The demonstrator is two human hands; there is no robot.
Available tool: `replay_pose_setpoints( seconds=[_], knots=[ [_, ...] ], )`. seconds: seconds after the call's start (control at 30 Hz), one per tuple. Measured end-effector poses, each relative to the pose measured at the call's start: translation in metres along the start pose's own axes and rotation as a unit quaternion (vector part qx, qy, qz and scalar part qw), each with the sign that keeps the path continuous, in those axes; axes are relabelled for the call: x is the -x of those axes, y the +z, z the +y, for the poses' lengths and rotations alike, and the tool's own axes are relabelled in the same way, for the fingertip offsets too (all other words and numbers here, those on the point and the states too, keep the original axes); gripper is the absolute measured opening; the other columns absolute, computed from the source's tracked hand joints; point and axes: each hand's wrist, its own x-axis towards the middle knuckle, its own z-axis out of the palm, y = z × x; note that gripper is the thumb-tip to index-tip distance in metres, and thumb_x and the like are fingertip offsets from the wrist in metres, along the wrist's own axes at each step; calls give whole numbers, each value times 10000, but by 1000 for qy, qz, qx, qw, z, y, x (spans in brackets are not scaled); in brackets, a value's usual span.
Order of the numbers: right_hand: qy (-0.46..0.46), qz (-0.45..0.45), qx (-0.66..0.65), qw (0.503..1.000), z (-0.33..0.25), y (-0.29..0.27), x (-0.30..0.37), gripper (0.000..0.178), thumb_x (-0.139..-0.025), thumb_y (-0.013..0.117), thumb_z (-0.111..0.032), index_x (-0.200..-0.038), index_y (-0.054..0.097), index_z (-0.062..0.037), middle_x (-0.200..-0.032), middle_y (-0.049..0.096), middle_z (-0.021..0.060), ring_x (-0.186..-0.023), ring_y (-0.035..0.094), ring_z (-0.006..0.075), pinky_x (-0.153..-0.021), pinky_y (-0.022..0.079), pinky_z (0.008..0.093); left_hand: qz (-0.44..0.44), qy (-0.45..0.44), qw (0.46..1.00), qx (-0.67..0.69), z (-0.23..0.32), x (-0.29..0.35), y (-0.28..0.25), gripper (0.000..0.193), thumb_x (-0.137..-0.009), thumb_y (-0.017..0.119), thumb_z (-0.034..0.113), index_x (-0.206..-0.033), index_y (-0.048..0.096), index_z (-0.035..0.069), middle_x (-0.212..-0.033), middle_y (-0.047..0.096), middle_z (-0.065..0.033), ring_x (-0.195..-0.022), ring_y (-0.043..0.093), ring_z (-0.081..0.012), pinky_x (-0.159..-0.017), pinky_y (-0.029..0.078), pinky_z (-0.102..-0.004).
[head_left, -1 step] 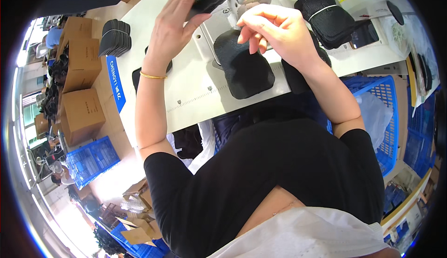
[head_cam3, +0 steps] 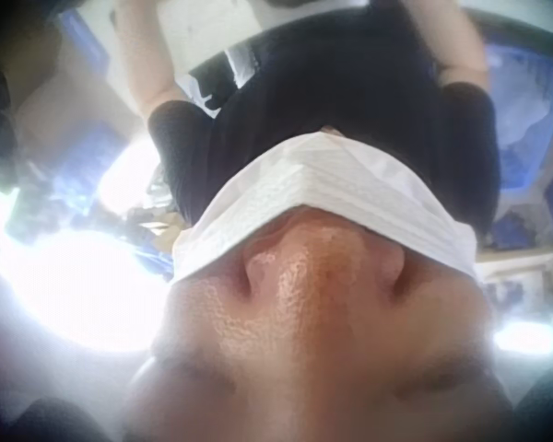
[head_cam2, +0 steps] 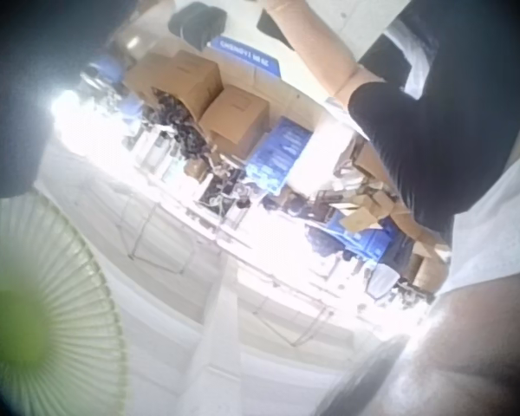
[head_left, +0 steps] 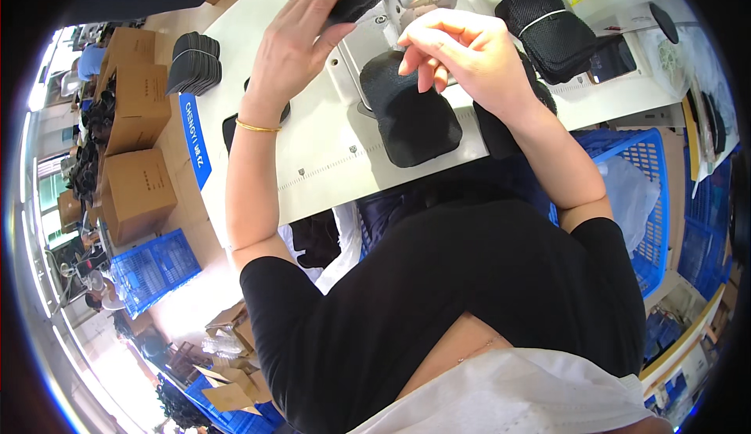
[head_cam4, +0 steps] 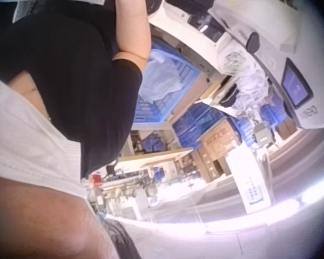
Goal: The person trims thread with snips, loads a bobbin into the sewing machine, and sews fabric pieces together using the sewing machine.
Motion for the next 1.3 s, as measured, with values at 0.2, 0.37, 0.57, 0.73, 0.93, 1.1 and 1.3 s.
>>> replay_pose_setpoints(
  seconds=[0.2,0.37,0.57,0.73,0.93,1.1,1.3],
  knots=[
    [-7,34,-4,999,-3,11,1,201,-987,575,-141,-983,690,23,-782,693,58,-614,633,85,-542,485,197,224,194,950,-101,-10,-4,2,278,-644,677,23,-921,700,8,-906,664,-66,-733,641,-198,-611,521,-299],
    [-23,30,-10,999,6,17,7,180,-962,594,-127,-923,691,20,-710,637,2,-602,612,57,-534,515,223,205,136,962,-118,74,-14,-10,335,-573,654,31,-907,681,44,-863,627,-32,-665,605,-179,-553,474,-293],
    [-31,26,-35,999,5,25,9,201,-969,547,-113,-910,671,33,-728,623,20,-600,595,68,-536,514,233,156,104,974,-131,78,-11,-6,298,-581,672,55,-879,676,44,-867,607,-17,-704,579,-169,-565,464,-289],
    [-30,30,-38,998,2,21,14,202,-977,531,-106,-943,677,30,-749,653,33,-616,611,72,-541,516,231,160,135,969,-134,88,-10,-4,372,-577,676,60,-943,678,-5,-897,619,-58,-708,572,-180,-586,473,-279],
    [-42,37,-39,998,-7,13,18,207,-977,503,-81,-986,674,35,-808,689,55,-681,676,102,-563,533,226,172,133,965,-149,91,-17,1,421,-570,664,91,-979,669,-8,-945,608,-65,-748,559,-182,-590,466,-273],
    [-45,34,-52,997,-3,9,8,205,-974,501,-84,-943,662,39,-802,694,64,-675,702,134,-555,527,221,145,60,979,-132,93,-26,2,389,-557,648,-25,-943,694,-2,-940,661,-78,-793,620,-231,-683,530,-324],
    [-34,52,-39,997,-1,10,-3,240,-976,507,-114,-900,674,41,-782,696,71,-672,712,151,-556,533,232,197,127,958,-167,66,-34,12,319,-530,650,130,-839,636,52,-859,582,-35,-742,550,-185,-592,455,-303]
  ],
)
